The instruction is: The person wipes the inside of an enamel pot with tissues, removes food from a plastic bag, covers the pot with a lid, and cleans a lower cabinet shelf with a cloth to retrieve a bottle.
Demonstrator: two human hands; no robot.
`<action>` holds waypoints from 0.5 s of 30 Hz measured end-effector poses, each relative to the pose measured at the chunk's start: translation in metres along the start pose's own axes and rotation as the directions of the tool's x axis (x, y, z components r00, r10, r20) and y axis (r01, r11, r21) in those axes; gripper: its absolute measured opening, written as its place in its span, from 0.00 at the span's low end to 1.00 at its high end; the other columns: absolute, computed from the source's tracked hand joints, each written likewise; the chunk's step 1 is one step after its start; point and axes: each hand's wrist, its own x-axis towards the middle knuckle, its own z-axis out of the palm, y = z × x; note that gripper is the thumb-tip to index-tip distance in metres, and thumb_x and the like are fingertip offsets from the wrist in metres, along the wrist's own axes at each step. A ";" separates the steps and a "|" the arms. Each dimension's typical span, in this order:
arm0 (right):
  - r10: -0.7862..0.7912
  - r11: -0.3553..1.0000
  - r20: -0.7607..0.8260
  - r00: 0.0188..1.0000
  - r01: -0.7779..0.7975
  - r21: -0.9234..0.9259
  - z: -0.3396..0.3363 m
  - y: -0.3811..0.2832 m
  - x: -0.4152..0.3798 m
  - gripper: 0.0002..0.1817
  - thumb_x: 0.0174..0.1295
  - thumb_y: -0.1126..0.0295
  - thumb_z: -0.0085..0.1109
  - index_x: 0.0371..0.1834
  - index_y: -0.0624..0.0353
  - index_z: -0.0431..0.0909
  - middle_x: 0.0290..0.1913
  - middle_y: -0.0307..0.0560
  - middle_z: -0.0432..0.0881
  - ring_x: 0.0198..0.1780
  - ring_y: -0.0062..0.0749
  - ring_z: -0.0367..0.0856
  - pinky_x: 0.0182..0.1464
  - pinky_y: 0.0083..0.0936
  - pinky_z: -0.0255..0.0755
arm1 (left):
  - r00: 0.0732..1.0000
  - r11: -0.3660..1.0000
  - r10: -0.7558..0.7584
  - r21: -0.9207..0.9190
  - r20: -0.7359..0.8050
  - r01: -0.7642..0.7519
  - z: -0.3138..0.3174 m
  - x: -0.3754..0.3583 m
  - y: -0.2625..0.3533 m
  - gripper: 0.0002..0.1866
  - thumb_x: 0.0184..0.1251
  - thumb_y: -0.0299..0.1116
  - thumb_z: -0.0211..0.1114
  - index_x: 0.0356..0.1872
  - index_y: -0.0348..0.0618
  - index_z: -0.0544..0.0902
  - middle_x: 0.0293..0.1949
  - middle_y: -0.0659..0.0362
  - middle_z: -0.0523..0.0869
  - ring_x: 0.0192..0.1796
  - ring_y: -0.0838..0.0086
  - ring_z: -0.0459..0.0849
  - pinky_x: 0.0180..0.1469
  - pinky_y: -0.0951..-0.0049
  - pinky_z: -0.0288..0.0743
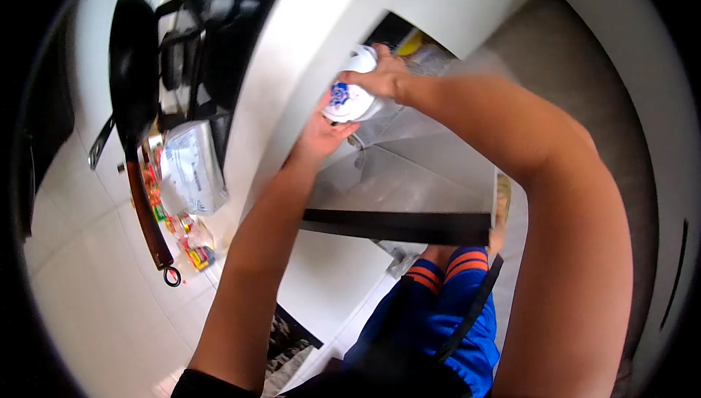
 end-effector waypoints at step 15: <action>-0.116 0.947 0.082 0.990 0.135 -0.293 0.049 -0.014 0.084 0.42 0.52 0.50 0.62 0.67 0.60 0.59 0.59 0.53 0.75 0.52 0.44 0.77 0.43 0.33 0.70 | 0.902 0.047 0.330 0.949 0.280 -0.312 0.055 -0.043 0.020 0.30 0.69 0.50 0.52 0.65 0.41 0.65 0.66 0.48 0.66 0.67 0.52 0.66 0.68 0.54 0.58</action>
